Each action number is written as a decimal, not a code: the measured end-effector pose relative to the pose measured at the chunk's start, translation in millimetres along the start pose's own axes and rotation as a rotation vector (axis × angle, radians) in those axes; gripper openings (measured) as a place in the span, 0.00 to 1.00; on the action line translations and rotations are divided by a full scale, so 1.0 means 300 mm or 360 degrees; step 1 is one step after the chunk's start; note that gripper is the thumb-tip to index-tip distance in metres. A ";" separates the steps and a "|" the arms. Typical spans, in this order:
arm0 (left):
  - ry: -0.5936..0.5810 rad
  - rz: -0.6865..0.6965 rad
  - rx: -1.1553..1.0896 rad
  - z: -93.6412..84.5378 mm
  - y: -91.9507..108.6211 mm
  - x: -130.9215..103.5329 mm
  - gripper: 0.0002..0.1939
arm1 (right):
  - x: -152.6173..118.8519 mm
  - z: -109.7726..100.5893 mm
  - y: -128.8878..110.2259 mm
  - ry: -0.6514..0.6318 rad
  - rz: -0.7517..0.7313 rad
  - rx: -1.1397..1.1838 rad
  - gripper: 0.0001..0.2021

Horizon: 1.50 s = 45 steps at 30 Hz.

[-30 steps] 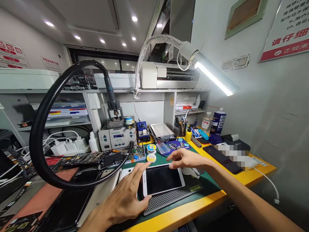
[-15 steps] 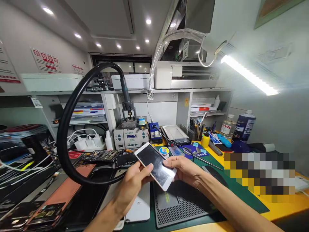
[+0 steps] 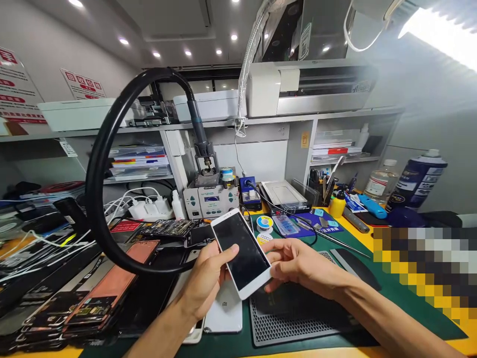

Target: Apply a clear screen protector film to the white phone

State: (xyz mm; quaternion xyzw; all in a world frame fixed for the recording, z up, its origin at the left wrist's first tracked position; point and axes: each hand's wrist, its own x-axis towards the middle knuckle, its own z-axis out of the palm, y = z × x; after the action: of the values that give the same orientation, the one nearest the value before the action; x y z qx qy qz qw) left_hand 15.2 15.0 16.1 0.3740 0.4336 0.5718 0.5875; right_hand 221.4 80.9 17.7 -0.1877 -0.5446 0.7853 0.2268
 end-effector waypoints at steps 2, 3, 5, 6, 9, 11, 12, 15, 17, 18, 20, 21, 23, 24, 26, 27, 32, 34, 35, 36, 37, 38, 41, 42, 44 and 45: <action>-0.0011 0.0019 0.0012 0.000 0.001 0.000 0.19 | 0.000 0.008 0.004 0.0013 -0.0019 -0.0036 0.18; -0.0014 0.0023 0.0018 0.000 0.001 0.000 0.19 | 0.000 0.012 0.004 0.0014 -0.0029 -0.0050 0.17; -0.0018 0.0008 0.0025 0.000 0.004 0.000 0.20 | -0.003 0.019 0.003 0.0022 -0.0039 -0.0073 0.18; -0.0024 0.0004 0.0029 0.000 0.005 0.000 0.20 | -0.005 0.022 0.002 0.0030 -0.0040 -0.0082 0.18; -0.0046 0.0002 0.0044 0.000 0.005 -0.002 0.20 | -0.008 0.028 0.002 0.0043 -0.0044 -0.0106 0.19; -0.0042 0.0009 0.0054 -0.002 0.002 -0.004 0.20 | -0.008 0.028 0.006 0.0029 -0.0055 -0.0112 0.18; -0.0038 0.0009 0.0060 -0.004 0.000 -0.004 0.20 | -0.007 0.027 0.008 0.0017 -0.0064 -0.0110 0.18; -0.0035 0.0011 0.0072 -0.007 -0.004 -0.004 0.20 | -0.006 0.023 0.018 -0.0016 -0.0083 -0.0095 0.17; -0.0048 0.0019 0.0073 -0.007 -0.005 -0.002 0.20 | -0.005 0.021 0.025 -0.0016 -0.0086 -0.0090 0.17; -0.0056 0.0025 0.0069 -0.006 -0.005 -0.002 0.20 | -0.004 0.021 0.028 -0.0007 -0.0085 -0.0087 0.17; -0.0066 0.0055 0.0058 0.000 -0.004 -0.005 0.20 | -0.004 0.021 0.035 0.0014 -0.0087 -0.0070 0.18; -0.0061 0.0087 0.0050 0.004 -0.004 -0.008 0.20 | -0.003 0.021 0.038 0.0024 -0.0094 -0.0052 0.18; -0.0036 0.0154 0.0022 0.015 -0.004 -0.015 0.21 | -0.002 0.025 0.046 0.0029 -0.0115 -0.0009 0.17; -0.0029 0.0170 -0.0013 0.020 -0.004 -0.018 0.22 | 0.000 0.028 0.050 0.0022 -0.0124 0.0015 0.17; -0.0036 0.0125 -0.0146 0.029 -0.005 -0.023 0.25 | 0.005 0.033 0.055 0.0001 -0.0123 0.0063 0.17; -0.0040 0.0074 -0.0235 0.033 -0.005 -0.023 0.25 | 0.009 0.035 0.055 -0.0013 -0.0107 0.0077 0.17; -0.0011 -0.0088 -0.0613 0.039 0.003 -0.008 0.20 | 0.024 0.043 0.051 0.0272 -0.0215 -0.0380 0.19; 0.0011 -0.0062 -0.0668 0.038 0.007 -0.001 0.18 | 0.024 0.054 0.054 0.0588 -0.0503 -0.0909 0.17; 0.0025 -0.0039 -0.0678 0.037 0.009 0.002 0.18 | 0.024 0.064 0.058 0.0697 -0.0680 -0.1188 0.15; 0.0035 -0.0016 -0.0685 0.036 0.010 0.004 0.17 | 0.024 0.077 0.064 0.0742 -0.0861 -0.1446 0.14; 0.0038 0.0002 -0.0690 0.036 0.010 0.004 0.16 | 0.026 0.092 0.071 0.0727 -0.1026 -0.1667 0.13; 0.0036 0.0020 -0.0696 0.036 0.011 0.004 0.16 | 0.030 0.107 0.078 0.0669 -0.1163 -0.1846 0.13; 0.0016 0.0071 -0.0697 0.037 0.011 0.001 0.15 | 0.054 0.148 0.102 0.0547 -0.1355 -0.2183 0.16; 0.0014 0.0094 -0.0691 0.036 0.011 -0.001 0.15 | 0.065 0.157 0.108 0.0559 -0.1350 -0.2250 0.16; 0.0024 0.0145 -0.0675 0.034 0.011 -0.004 0.16 | 0.086 0.164 0.116 0.0618 -0.1297 -0.2327 0.17; 0.0032 0.0167 -0.0666 0.032 0.010 -0.005 0.16 | 0.094 0.164 0.119 0.0639 -0.1267 -0.2343 0.16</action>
State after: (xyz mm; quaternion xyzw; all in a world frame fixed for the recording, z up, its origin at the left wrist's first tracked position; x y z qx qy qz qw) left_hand 23.1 14.1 22.2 0.2601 0.2912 0.6830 0.6173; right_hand 166.0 48.1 -0.6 -0.2174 -0.8901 0.0460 0.3980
